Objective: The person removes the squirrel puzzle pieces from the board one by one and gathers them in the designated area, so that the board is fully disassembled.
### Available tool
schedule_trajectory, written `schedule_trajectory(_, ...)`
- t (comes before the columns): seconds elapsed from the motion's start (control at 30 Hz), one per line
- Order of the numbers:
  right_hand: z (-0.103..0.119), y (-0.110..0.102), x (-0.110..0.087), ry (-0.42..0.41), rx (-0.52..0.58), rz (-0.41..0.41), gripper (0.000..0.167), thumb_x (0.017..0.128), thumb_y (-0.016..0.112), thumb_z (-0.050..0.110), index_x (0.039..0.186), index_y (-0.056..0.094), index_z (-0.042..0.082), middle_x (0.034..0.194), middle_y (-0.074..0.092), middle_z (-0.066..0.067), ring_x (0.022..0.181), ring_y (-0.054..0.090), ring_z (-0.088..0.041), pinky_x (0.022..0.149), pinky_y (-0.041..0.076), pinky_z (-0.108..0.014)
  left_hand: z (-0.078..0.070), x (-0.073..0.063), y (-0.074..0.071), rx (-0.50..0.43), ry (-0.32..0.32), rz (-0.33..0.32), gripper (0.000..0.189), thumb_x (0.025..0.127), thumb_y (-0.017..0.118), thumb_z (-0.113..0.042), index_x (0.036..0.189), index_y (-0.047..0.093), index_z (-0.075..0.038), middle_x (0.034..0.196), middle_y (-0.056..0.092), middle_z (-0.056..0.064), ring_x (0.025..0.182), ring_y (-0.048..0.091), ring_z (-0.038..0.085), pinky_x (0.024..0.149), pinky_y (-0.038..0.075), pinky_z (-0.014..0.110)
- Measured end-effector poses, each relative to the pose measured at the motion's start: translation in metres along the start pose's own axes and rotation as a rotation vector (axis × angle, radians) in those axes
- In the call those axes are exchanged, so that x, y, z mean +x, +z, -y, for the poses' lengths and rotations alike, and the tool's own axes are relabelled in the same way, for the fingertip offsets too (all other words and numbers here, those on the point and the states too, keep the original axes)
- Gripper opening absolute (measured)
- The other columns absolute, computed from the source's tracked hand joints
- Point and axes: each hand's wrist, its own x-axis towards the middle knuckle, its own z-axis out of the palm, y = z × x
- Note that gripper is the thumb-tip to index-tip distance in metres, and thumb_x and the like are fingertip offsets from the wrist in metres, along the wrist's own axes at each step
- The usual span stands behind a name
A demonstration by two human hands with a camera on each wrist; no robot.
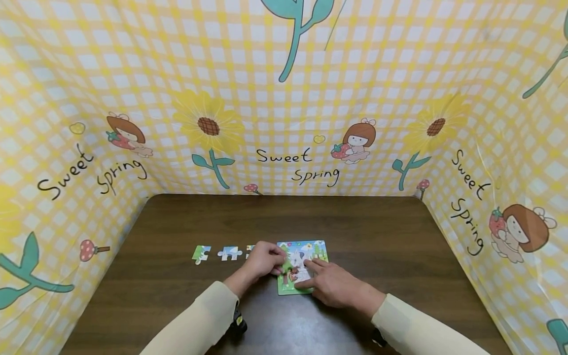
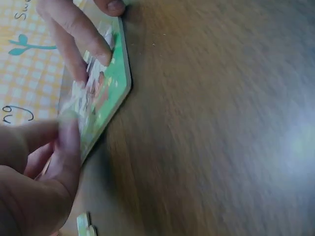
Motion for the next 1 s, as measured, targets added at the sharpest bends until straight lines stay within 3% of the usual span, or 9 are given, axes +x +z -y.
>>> schedule_trajectory(0.1, 0.0, 0.0, 0.001, -0.001, -0.009, -0.006, 0.048, 0.101, 0.061, 0.023, 0.144, 0.056, 0.045, 0.157, 0.045, -0.02, 0.147, 0.042, -0.036, 0.118, 0.037, -0.046, -0.006, 0.001, -0.003, -0.022, -0.016, -0.03, 0.012, 0.096, 0.068, -0.002, 0.101, 0.075, 0.006, 0.08, 0.072, 0.014, 0.06, 0.068, 0.015, 0.062, 0.061, 0.036)
schedule_trajectory(0.23, 0.001, 0.0, 0.001, 0.002, -0.012, -0.021, 0.047, 0.101, 0.061, 0.024, 0.143, 0.057, 0.045, 0.157, 0.045, -0.021, 0.146, 0.043, -0.037, 0.118, 0.038, -0.046, -0.015, -0.002, -0.01, 0.081, 0.044, -0.025, 0.012, 0.097, 0.068, -0.006, 0.103, 0.075, 0.002, 0.083, 0.072, 0.011, 0.065, 0.068, 0.018, 0.065, 0.061, 0.039)
schedule_trajectory(0.5, -0.001, 0.004, 0.0, 0.006, 0.024, -0.035, 0.047, 0.101, 0.062, 0.024, 0.143, 0.058, 0.044, 0.157, 0.045, -0.022, 0.145, 0.043, -0.039, 0.117, 0.038, -0.049, -0.018, -0.021, -0.029, 0.1, 0.069, -0.066, 0.013, 0.098, 0.067, -0.006, 0.108, 0.072, 0.001, 0.09, 0.07, 0.011, 0.066, 0.067, 0.019, 0.066, 0.062, 0.042)
schedule_trajectory(0.73, -0.001, 0.006, -0.001, 0.009, 0.02, -0.041, 0.046, 0.101, 0.061, 0.024, 0.142, 0.059, 0.044, 0.157, 0.044, -0.021, 0.145, 0.043, -0.04, 0.117, 0.038, -0.05, -0.003, -0.049, -0.06, -0.023, 0.053, -0.098, 0.017, 0.094, 0.072, -0.002, 0.108, 0.071, 0.007, 0.092, 0.075, 0.014, 0.071, 0.07, 0.021, 0.069, 0.063, 0.043)
schedule_trajectory(1.0, 0.001, 0.008, -0.003, 0.001, 0.03, -0.058, 0.044, 0.102, 0.061, 0.024, 0.143, 0.059, 0.043, 0.158, 0.043, -0.022, 0.145, 0.044, -0.04, 0.117, 0.038, -0.051, 0.021, -0.079, -0.108, -0.1, -0.014, -0.169, 0.029, 0.094, 0.07, -0.002, 0.118, 0.067, 0.014, 0.11, 0.072, 0.022, 0.081, 0.072, 0.021, 0.071, 0.063, 0.038)
